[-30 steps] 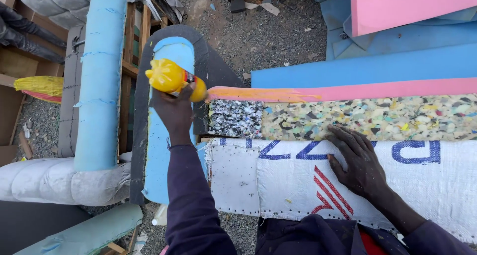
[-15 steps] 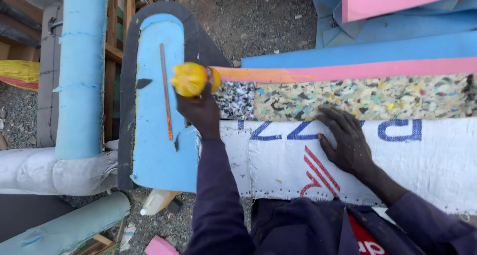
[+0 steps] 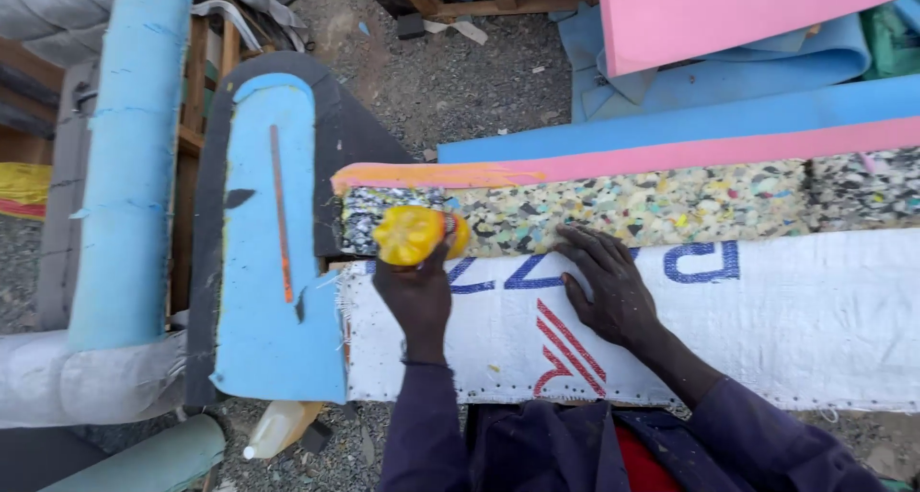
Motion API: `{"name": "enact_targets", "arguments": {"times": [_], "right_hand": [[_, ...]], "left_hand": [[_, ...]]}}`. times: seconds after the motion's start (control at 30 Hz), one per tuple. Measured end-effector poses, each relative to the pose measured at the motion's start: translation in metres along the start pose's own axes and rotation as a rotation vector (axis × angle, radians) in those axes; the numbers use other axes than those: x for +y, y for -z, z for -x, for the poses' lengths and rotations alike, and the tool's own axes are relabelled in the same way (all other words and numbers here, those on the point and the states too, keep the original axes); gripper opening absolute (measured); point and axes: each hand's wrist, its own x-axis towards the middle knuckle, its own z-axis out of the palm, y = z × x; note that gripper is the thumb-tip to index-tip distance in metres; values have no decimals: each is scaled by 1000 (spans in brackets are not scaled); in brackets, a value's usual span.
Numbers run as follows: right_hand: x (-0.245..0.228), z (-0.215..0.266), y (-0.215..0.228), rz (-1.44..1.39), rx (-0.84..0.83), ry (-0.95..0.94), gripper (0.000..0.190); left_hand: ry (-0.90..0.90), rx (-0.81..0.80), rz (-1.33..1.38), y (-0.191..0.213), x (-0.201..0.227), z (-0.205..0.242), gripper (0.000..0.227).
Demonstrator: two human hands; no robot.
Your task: Cutting foam and applying adhesive to a furniture frame for reupholstery.
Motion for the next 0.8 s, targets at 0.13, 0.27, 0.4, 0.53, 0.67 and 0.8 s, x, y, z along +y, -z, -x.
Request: {"name": "enact_targets", "arguments": {"times": [0.13, 0.27, 0.4, 0.53, 0.67, 0.8], "right_hand": [[-1, 1, 2, -34, -14, 28, 47], [-7, -2, -1, -10, -12, 25, 51], [2, 1, 2, 31, -39, 7, 56], [-1, 2, 6, -15, -48, 28, 56], [8, -1, 11, 4, -44, 10, 48], [6, 0, 2, 42, -17, 37, 50]], "left_hand": [[-184, 51, 76, -29, -7, -49, 73], [-51, -48, 43, -27, 0, 8, 75], [-141, 7, -125, 19, -11, -31, 72], [-355, 116, -308, -25, 2, 13, 58], [-172, 56, -189, 41, 14, 7, 62], [-355, 274, 4, 71, -1, -90, 69]]}}
